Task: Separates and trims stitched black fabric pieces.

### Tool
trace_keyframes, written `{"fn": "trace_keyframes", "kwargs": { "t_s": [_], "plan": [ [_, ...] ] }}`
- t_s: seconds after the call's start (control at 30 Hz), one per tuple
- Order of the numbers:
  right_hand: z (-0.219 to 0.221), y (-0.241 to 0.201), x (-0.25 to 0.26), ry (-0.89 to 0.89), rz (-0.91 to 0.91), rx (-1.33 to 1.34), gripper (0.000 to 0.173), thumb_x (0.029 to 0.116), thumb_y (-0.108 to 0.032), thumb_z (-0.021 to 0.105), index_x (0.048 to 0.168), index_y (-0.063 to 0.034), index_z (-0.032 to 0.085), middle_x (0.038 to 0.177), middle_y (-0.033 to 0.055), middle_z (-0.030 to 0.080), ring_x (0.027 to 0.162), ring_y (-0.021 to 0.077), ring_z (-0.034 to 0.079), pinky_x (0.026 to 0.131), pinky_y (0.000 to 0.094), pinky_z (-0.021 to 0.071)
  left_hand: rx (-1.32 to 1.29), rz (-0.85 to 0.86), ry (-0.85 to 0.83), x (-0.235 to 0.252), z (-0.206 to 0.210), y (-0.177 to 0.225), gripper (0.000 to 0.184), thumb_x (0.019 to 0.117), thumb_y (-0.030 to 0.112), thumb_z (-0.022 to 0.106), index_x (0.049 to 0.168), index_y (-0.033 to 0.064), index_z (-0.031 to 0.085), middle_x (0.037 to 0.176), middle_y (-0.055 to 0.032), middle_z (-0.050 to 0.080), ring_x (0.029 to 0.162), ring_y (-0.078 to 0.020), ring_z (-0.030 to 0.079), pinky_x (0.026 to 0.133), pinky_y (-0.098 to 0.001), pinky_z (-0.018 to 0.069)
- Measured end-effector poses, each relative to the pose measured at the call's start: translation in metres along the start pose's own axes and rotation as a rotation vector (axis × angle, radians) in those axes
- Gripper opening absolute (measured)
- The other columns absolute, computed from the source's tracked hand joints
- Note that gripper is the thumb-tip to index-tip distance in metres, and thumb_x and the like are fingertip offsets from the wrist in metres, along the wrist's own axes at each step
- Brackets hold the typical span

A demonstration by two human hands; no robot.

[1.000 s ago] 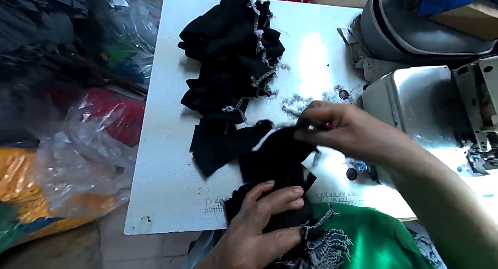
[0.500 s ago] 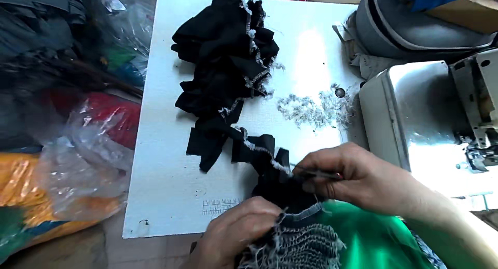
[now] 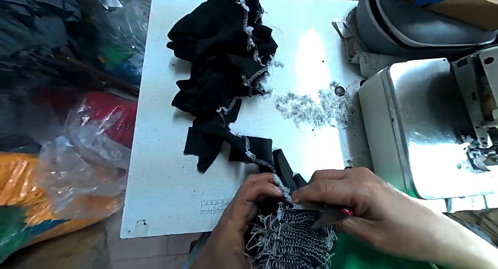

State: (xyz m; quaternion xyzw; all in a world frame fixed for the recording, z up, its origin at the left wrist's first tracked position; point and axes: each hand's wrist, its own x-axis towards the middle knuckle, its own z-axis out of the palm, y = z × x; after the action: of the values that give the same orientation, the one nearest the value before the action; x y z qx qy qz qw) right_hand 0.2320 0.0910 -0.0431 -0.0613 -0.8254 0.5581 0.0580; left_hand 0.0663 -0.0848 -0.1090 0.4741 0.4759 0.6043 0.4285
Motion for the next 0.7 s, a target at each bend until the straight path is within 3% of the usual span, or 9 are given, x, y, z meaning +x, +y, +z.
{"fn": "trace_keyframes", "kwargs": {
  "t_s": [0.17,0.27,0.4,0.47,0.57,0.7],
  "plan": [
    [0.0,-0.001,0.0,-0.016,-0.053,-0.05,0.033,0.0889,0.0,0.059,0.117,-0.0085,0.074,0.092,0.0046,0.068,0.082,0.0077,0.063,0.069,0.0182,0.05,0.121,-0.05,-0.037,-0.005,-0.002,-0.001,0.065,0.0866,0.052,0.072,0.143,0.0282,0.052,0.149,0.0158,0.044,0.135,0.006,0.042,0.109,-0.0168,0.0422],
    [-0.001,-0.002,0.0,-0.041,-0.071,-0.037,0.036,0.0903,0.0,0.058,0.121,-0.0089,0.073,0.095,0.0067,0.069,0.087,0.0111,0.065,0.073,0.0212,0.0516,0.112,-0.005,-0.056,-0.003,-0.001,0.003,0.046,0.0924,0.045,0.069,0.135,0.0293,0.059,0.151,0.0203,0.045,0.134,0.0078,0.045,0.109,-0.0162,0.0426],
    [-0.004,0.001,-0.003,-0.024,-0.041,-0.024,0.038,0.0881,0.001,0.059,0.123,-0.0068,0.072,0.092,0.0051,0.068,0.084,0.0078,0.063,0.072,0.018,0.0506,0.22,0.03,-0.039,-0.003,-0.002,0.009,0.039,0.0972,0.044,0.065,0.127,0.0187,0.062,0.127,0.0137,0.064,0.119,0.0111,0.054,0.101,-0.0114,0.0454],
    [-0.006,0.002,-0.006,0.013,-0.016,-0.066,0.032,0.089,-0.004,0.06,0.118,-0.0079,0.072,0.089,0.0017,0.068,0.081,0.0028,0.062,0.07,0.0136,0.0486,0.253,0.051,-0.036,-0.002,-0.001,0.01,0.039,0.0983,0.042,0.063,0.127,0.0168,0.06,0.122,0.0125,0.063,0.116,0.0125,0.053,0.1,-0.009,0.0428],
    [-0.014,0.006,-0.013,0.065,0.051,-0.197,0.022,0.0912,-0.009,0.063,0.111,-0.0122,0.074,0.085,-0.0043,0.066,0.074,-0.0034,0.059,0.065,0.0093,0.0475,0.163,-0.001,-0.015,-0.002,-0.002,0.01,0.038,0.0956,0.041,0.068,0.13,0.0252,0.062,0.126,0.0197,0.063,0.119,0.0119,0.054,0.101,-0.0115,0.0453],
    [-0.026,0.011,-0.025,0.313,0.194,-0.329,0.02,0.0909,-0.013,0.062,0.106,-0.0145,0.074,0.084,-0.0094,0.063,0.067,-0.0071,0.055,0.058,0.0082,0.0464,0.092,-0.026,-0.002,0.0,-0.008,0.004,0.044,0.0927,0.052,0.067,0.133,0.0329,0.062,0.128,0.026,0.061,0.119,0.0124,0.054,0.101,-0.0115,0.0459]
  ]
}}
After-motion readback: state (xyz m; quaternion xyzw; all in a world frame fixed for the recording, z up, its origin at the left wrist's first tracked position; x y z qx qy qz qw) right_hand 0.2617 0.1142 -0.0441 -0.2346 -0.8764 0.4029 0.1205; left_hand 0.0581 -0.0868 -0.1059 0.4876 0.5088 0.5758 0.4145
